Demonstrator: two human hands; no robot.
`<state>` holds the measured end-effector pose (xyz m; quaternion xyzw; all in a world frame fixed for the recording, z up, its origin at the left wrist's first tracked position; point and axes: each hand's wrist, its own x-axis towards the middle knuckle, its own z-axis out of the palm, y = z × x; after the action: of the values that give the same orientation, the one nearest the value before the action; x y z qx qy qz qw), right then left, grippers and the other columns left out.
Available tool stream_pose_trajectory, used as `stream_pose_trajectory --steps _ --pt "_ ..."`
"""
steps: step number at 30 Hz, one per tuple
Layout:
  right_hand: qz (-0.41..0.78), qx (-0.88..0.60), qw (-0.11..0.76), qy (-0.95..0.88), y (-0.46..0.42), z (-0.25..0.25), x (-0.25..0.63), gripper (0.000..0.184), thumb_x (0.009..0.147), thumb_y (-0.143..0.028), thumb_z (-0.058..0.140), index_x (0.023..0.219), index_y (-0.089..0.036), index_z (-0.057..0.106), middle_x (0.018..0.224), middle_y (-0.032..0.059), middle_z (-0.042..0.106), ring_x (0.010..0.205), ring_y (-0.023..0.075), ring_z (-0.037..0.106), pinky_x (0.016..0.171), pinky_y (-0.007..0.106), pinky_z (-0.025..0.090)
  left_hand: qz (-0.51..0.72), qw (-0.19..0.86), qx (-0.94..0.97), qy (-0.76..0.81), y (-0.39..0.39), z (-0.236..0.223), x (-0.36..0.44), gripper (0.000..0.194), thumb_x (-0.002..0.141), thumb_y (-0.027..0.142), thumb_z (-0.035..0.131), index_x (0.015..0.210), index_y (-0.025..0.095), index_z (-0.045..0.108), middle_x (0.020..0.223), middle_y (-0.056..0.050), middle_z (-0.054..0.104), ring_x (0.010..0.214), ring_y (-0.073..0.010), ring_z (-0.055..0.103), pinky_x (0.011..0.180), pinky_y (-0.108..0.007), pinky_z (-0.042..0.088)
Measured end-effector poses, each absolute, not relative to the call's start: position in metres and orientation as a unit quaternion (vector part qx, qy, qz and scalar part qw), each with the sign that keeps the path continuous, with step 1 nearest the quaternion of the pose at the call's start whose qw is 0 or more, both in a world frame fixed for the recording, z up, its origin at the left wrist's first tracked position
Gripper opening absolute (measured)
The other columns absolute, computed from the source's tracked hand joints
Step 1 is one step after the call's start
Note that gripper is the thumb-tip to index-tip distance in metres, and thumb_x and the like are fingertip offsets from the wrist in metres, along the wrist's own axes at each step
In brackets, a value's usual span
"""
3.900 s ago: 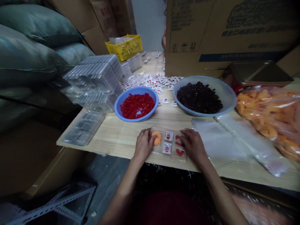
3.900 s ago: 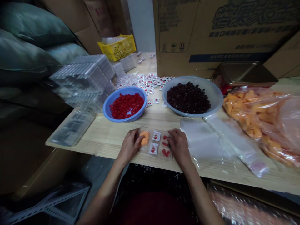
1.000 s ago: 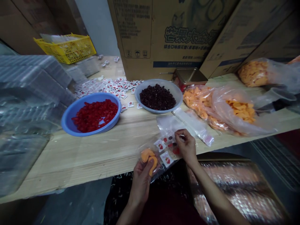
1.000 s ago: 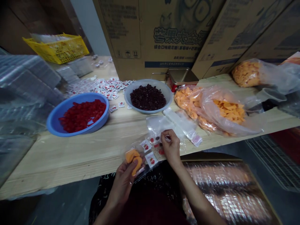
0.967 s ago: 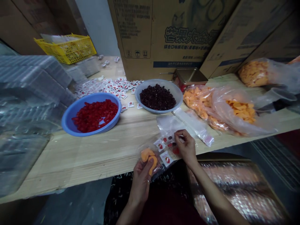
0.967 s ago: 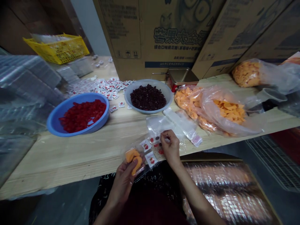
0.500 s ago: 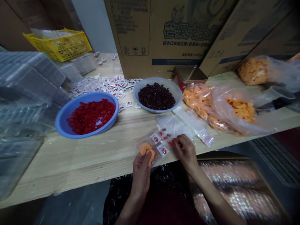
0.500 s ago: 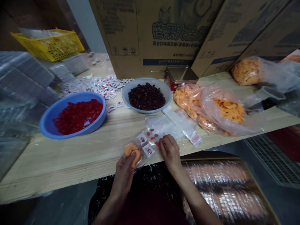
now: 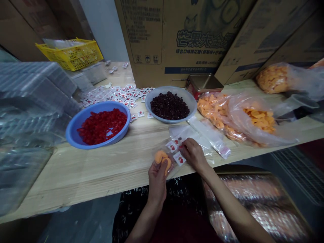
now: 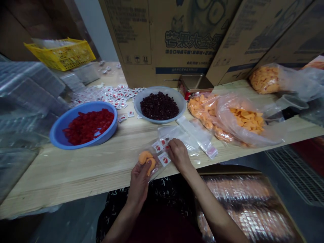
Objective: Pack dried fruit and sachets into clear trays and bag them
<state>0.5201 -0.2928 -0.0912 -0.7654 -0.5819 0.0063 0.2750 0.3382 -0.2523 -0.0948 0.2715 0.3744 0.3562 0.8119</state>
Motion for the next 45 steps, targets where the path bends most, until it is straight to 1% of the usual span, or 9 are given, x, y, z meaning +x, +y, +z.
stream_pose_trajectory --steps 10,14,21,27,30,34,38,41,45 --pt "-0.011 -0.841 0.272 -0.467 -0.346 -0.094 0.539 0.009 0.088 -0.015 0.047 0.083 -0.021 0.052 0.082 0.0043 0.054 0.076 0.0201 0.053 0.070 0.031 0.041 0.335 0.828 0.231 0.386 -0.255 -0.102 0.343 0.037 0.075 0.033 0.080 0.105 0.014 0.071 0.108 -0.011 0.074 0.105 -0.0249 0.069 0.094 -0.035 0.052" --pt "0.019 -0.826 0.338 -0.452 -0.352 -0.094 0.539 0.009 0.089 -0.017 0.048 0.085 -0.020 0.056 0.080 0.0026 0.057 0.073 0.0177 0.055 0.069 0.030 0.042 0.328 0.824 0.217 0.408 -0.250 -0.093 0.345 0.042 0.072 0.032 0.082 0.108 0.013 0.071 0.111 -0.012 0.074 0.105 -0.0246 0.069 0.096 -0.035 0.051" --pt "0.036 -0.817 0.422 -0.392 -0.356 -0.087 0.527 0.013 0.092 -0.029 0.053 0.087 -0.020 0.062 0.066 -0.0017 0.054 0.062 0.0151 0.052 0.055 0.026 0.039 0.336 0.821 0.222 0.406 -0.245 -0.090 0.340 0.046 0.073 0.034 0.082 0.111 0.012 0.070 0.109 -0.013 0.074 0.104 -0.0258 0.069 0.095 -0.036 0.051" --pt "-0.003 -0.812 0.385 -0.439 -0.344 -0.088 0.499 0.014 0.094 -0.024 0.048 0.100 -0.020 0.060 0.086 0.0049 0.062 0.074 0.0182 0.058 0.069 0.031 0.045 0.365 0.806 0.253 0.392 -0.253 -0.094 0.342 0.044 0.076 0.037 0.079 0.114 0.018 0.067 0.112 -0.008 0.073 0.106 -0.0227 0.068 0.093 -0.036 0.053" --pt "0.036 -0.805 0.372 -0.460 -0.334 -0.093 0.489 0.015 0.095 -0.022 0.047 0.103 -0.020 0.059 0.084 0.0040 0.062 0.074 0.0185 0.058 0.069 0.030 0.045 0.372 0.796 0.275 0.389 -0.256 -0.092 0.345 0.039 0.078 0.037 0.078 0.111 0.018 0.067 0.110 -0.007 0.072 0.105 -0.0219 0.067 0.094 -0.036 0.053" --pt "0.000 -0.833 0.287 -0.473 -0.312 -0.095 0.501 0.021 0.090 -0.022 0.053 0.111 -0.019 0.058 0.091 0.0067 0.062 0.084 0.0226 0.057 0.071 0.032 0.043 0.350 0.795 0.303 0.392 -0.256 -0.087 0.347 0.041 0.078 0.039 0.077 0.111 0.017 0.067 0.113 -0.009 0.071 0.106 -0.0225 0.067 0.094 -0.036 0.054" --pt "-0.050 -0.848 0.207 -0.486 -0.280 -0.092 0.524 0.009 0.089 -0.016 0.052 0.092 -0.020 0.060 0.088 0.0081 0.061 0.086 0.0237 0.056 0.068 0.031 0.038 0.323 0.805 0.309 0.390 -0.258 -0.087 0.345 0.045 0.077 0.041 0.078 0.114 0.017 0.066 0.116 -0.011 0.070 0.108 -0.0248 0.066 0.094 -0.039 0.055" --pt "-0.057 -0.840 0.185 -0.506 -0.263 -0.087 0.529 0.014 0.091 -0.013 0.050 0.082 -0.020 0.057 0.082 0.0075 0.062 0.079 0.0219 0.054 0.064 0.031 0.034 0.281 0.816 0.312 0.397 -0.260 -0.089 0.345 0.048 0.078 0.045 0.077 0.115 0.017 0.067 0.117 -0.012 0.070 0.107 -0.0269 0.068 0.090 -0.041 0.057" --pt "-0.063 -0.815 0.193 -0.543 -0.262 -0.076 0.516 0.017 0.093 -0.011 0.047 0.081 -0.021 0.056 0.082 0.0073 0.062 0.078 0.0210 0.054 0.066 0.030 0.034 0.249 0.823 0.335 0.386 -0.258 -0.085 0.357 0.048 0.076 0.047 0.078 0.111 0.016 0.067 0.110 -0.011 0.071 0.098 -0.0275 0.070 0.084 -0.043 0.060"
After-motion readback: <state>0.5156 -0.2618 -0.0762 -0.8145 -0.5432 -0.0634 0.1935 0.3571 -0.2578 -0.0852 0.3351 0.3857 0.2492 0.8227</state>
